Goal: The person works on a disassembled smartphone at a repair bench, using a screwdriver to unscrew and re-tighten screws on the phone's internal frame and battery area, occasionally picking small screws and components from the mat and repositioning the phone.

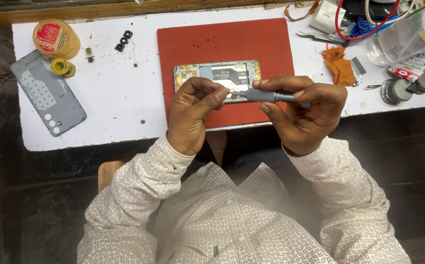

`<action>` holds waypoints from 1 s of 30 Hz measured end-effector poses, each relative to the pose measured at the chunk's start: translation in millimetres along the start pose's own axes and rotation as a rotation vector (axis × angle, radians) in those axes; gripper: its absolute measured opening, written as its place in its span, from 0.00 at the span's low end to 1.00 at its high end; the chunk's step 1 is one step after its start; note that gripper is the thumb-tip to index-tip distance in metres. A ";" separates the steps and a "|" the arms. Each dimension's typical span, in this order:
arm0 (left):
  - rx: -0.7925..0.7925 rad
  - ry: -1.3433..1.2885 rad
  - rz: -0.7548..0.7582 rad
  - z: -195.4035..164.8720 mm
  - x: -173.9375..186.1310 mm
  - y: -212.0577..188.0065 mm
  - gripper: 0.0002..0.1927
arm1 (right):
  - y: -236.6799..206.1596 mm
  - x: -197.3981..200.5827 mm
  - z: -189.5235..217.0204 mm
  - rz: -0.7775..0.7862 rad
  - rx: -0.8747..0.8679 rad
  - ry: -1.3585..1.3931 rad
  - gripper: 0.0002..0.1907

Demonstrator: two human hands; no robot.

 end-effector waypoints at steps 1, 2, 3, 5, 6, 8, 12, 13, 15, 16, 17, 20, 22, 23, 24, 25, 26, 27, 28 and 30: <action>0.002 0.014 -0.006 0.6 -0.7 -0.1 0.06 | 0.0 0.4 0.6 -0.001 -0.004 -0.006 0.26; -0.005 0.025 0.002 0.7 -1.3 0.2 0.06 | 0.1 0.4 1.1 -0.002 -0.008 -0.011 0.26; -0.011 0.035 0.008 0.5 -2.0 0.6 0.06 | 0.2 0.2 1.4 -0.003 -0.013 -0.016 0.26; -0.011 0.057 0.019 -0.6 -4.2 0.8 0.06 | 0.9 -0.6 2.3 -0.012 -0.024 -0.014 0.26; -0.004 0.068 0.023 -1.3 -5.7 0.9 0.06 | 2.0 -1.1 2.7 -0.017 -0.030 -0.013 0.27; 0.012 0.083 0.036 -4.1 -8.3 0.8 0.06 | 6.5 -1.5 3.5 -0.020 -0.008 -0.032 0.27; 0.033 0.087 0.018 -12.3 -10.1 1.0 0.03 | 19.1 11.2 12.7 -0.042 -0.029 -0.101 0.27; 0.031 0.086 0.001 -14.9 -9.1 2.1 0.03 | 21.4 17.6 17.1 0.010 -0.086 -0.113 0.28; -0.016 0.084 -0.016 -22.5 -3.7 3.8 0.04 | 25.1 30.1 25.2 0.101 -0.184 -0.151 0.28; -0.040 0.083 -0.025 -26.2 0.0 4.9 0.04 | 26.5 35.0 27.4 0.142 -0.223 -0.179 0.28; -0.089 0.124 -0.036 -29.7 3.2 5.9 0.04 | 28.6 40.0 28.2 0.175 -0.243 -0.222 0.28; -0.213 0.224 -0.076 -40.0 18.1 11.8 0.04 | 29.8 43.1 27.0 0.245 -0.289 -0.255 0.27; -0.265 0.261 -0.112 -44.7 30.0 19.7 0.04 | 28.8 41.8 26.5 0.269 -0.307 -0.266 0.26; -0.281 0.286 -0.131 -45.7 35.9 22.9 0.04 | 27.5 39.7 26.4 0.274 -0.311 -0.282 0.26; -0.296 0.311 -0.150 -46.2 41.9 26.0 0.05 | 26.9 37.9 26.0 0.279 -0.314 -0.299 0.25; -0.312 0.336 -0.169 -45.2 46.5 28.5 0.05 | 26.5 37.8 26.3 0.285 -0.324 -0.328 0.25; -0.316 0.380 -0.175 -43.8 50.7 31.0 0.05 | 26.4 37.3 26.1 0.291 -0.333 -0.357 0.24; -0.320 0.423 -0.180 -42.0 54.2 33.0 0.05 | 26.2 37.2 26.0 0.298 -0.343 -0.386 0.23; -0.323 0.466 -0.186 -40.4 57.6 34.4 0.05 | 26.6 37.0 25.4 0.298 -0.338 -0.390 0.23; -0.314 0.541 -0.182 -36.7 60.8 36.3 0.06 | 27.6 37.8 24.1 0.300 -0.326 -0.397 0.23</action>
Point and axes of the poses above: each hand's wrist, its own y-axis towards the middle knuckle, its own x-axis out of the back of the hand, z = x × y, the point moved 2 cm from there along y, towards the middle knuckle, and after that the axes turned 5 degrees about z, right-handed, at the moved point
